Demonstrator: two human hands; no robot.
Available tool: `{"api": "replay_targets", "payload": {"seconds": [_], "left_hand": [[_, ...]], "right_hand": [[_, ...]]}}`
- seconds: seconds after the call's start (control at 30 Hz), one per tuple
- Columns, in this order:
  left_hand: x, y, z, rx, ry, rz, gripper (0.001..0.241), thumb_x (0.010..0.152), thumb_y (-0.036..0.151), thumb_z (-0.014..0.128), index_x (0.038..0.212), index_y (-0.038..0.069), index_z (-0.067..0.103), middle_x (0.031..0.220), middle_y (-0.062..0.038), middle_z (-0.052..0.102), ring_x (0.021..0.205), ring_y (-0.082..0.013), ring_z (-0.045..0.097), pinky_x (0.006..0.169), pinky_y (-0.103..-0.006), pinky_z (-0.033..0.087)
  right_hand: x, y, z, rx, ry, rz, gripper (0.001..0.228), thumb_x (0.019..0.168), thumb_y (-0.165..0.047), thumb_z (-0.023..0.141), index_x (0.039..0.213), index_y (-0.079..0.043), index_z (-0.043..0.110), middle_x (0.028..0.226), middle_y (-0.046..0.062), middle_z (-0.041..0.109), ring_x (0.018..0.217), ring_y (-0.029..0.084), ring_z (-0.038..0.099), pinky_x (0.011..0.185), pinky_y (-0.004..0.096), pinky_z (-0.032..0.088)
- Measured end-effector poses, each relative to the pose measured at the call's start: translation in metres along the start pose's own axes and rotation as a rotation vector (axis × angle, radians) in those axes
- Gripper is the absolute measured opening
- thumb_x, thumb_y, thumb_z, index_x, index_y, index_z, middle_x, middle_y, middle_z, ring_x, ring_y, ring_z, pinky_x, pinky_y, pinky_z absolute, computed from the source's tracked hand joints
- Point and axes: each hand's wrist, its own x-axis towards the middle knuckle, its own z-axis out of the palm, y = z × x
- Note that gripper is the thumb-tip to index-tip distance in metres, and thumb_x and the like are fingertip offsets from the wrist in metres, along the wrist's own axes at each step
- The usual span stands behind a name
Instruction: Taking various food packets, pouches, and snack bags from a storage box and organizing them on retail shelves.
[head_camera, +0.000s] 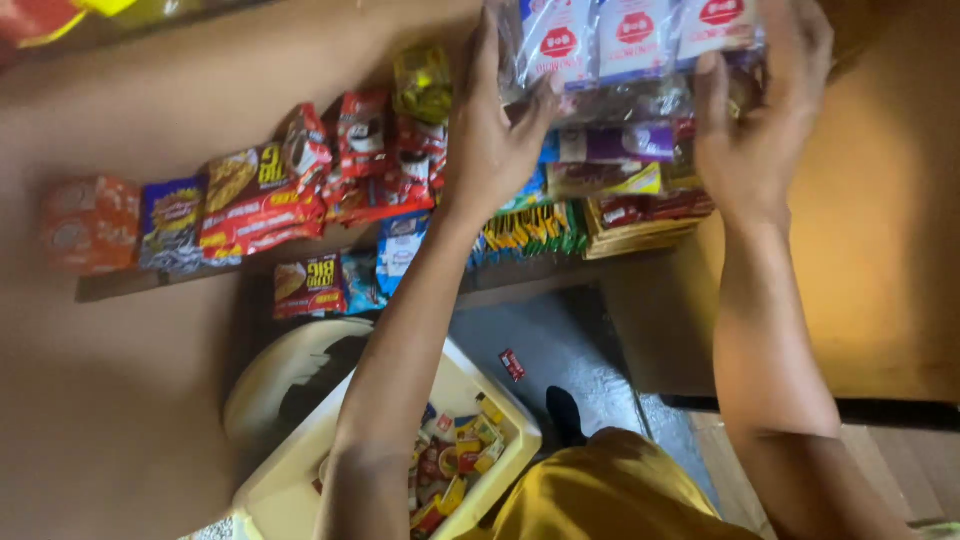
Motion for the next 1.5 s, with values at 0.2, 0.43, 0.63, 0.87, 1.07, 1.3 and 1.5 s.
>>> {"api": "replay_targets", "payload": {"seconds": [0.2,0.43,0.63,0.87,1.07,1.3,1.5], "left_hand": [[0.004,-0.029,0.053,0.200,-0.013,-0.025,0.081,0.101,0.027,0.073,0.161,-0.002,0.026,0.165,-0.031,0.024,0.155,-0.0493,0.025,0.127,-0.0490,0.031],[-0.006,-0.029,0.064,0.338,-0.068,-0.011,0.073,0.106,0.036,0.069,0.159,0.002,0.033,0.165,-0.022,0.032,0.155,-0.0426,0.036,0.131,-0.0505,0.037],[-0.061,0.011,0.039,0.302,0.126,-0.071,0.058,0.109,0.031,0.067,0.156,0.010,0.040,0.159,-0.013,0.038,0.151,-0.0354,0.041,0.128,-0.0424,0.039],[-0.192,0.057,-0.023,0.162,0.147,-0.383,0.035,0.104,0.019,0.067,0.137,0.010,0.061,0.148,-0.012,0.054,0.138,-0.0326,0.057,0.118,-0.0427,0.049],[-0.338,0.079,-0.098,0.138,0.274,-0.732,0.026,0.098,0.009,0.067,0.124,0.006,0.066,0.132,-0.016,0.065,0.118,-0.0308,0.068,0.095,-0.0371,0.058],[-0.501,0.093,-0.180,0.157,0.256,-1.045,0.023,0.093,0.006,0.067,0.115,0.005,0.070,0.107,-0.013,0.073,0.098,-0.0293,0.073,0.085,-0.0355,0.059],[-0.541,0.077,-0.240,-0.091,0.207,-1.170,0.031,0.094,0.009,0.062,0.124,0.007,0.066,0.105,-0.012,0.079,0.100,-0.0207,0.078,0.086,-0.0336,0.061]], "right_hand": [[0.025,0.013,0.022,-0.601,-0.184,-0.395,0.054,0.085,-0.004,0.076,0.136,0.001,0.058,0.144,0.029,0.045,0.126,0.051,0.050,0.107,0.050,0.047],[0.006,0.044,0.036,-0.188,-0.405,-0.144,0.036,0.105,0.001,0.070,0.140,0.005,0.059,0.147,0.024,0.054,0.143,0.044,0.054,0.122,0.049,0.048],[-0.026,0.013,0.033,-0.083,-0.363,-0.198,0.036,0.100,0.009,0.066,0.136,0.005,0.064,0.150,0.024,0.055,0.138,0.040,0.057,0.117,0.045,0.050],[-0.152,-0.040,0.066,0.204,-0.505,0.027,0.016,0.099,0.006,0.062,0.110,-0.002,0.069,0.118,0.014,0.071,0.110,0.030,0.068,0.100,0.039,0.053],[-0.242,-0.113,0.099,0.519,-1.052,0.108,0.020,0.093,-0.002,0.063,0.110,-0.006,0.071,0.121,0.014,0.071,0.112,0.032,0.070,0.094,0.038,0.055],[-0.277,-0.205,0.154,0.504,-1.331,0.043,0.026,0.100,-0.021,0.060,0.120,-0.006,0.069,0.118,0.015,0.071,0.109,0.035,0.068,0.092,0.041,0.054],[-0.294,-0.291,0.187,0.482,-1.386,0.066,0.028,0.102,-0.023,0.062,0.124,-0.007,0.067,0.121,0.016,0.071,0.111,0.035,0.068,0.094,0.042,0.054]]}}
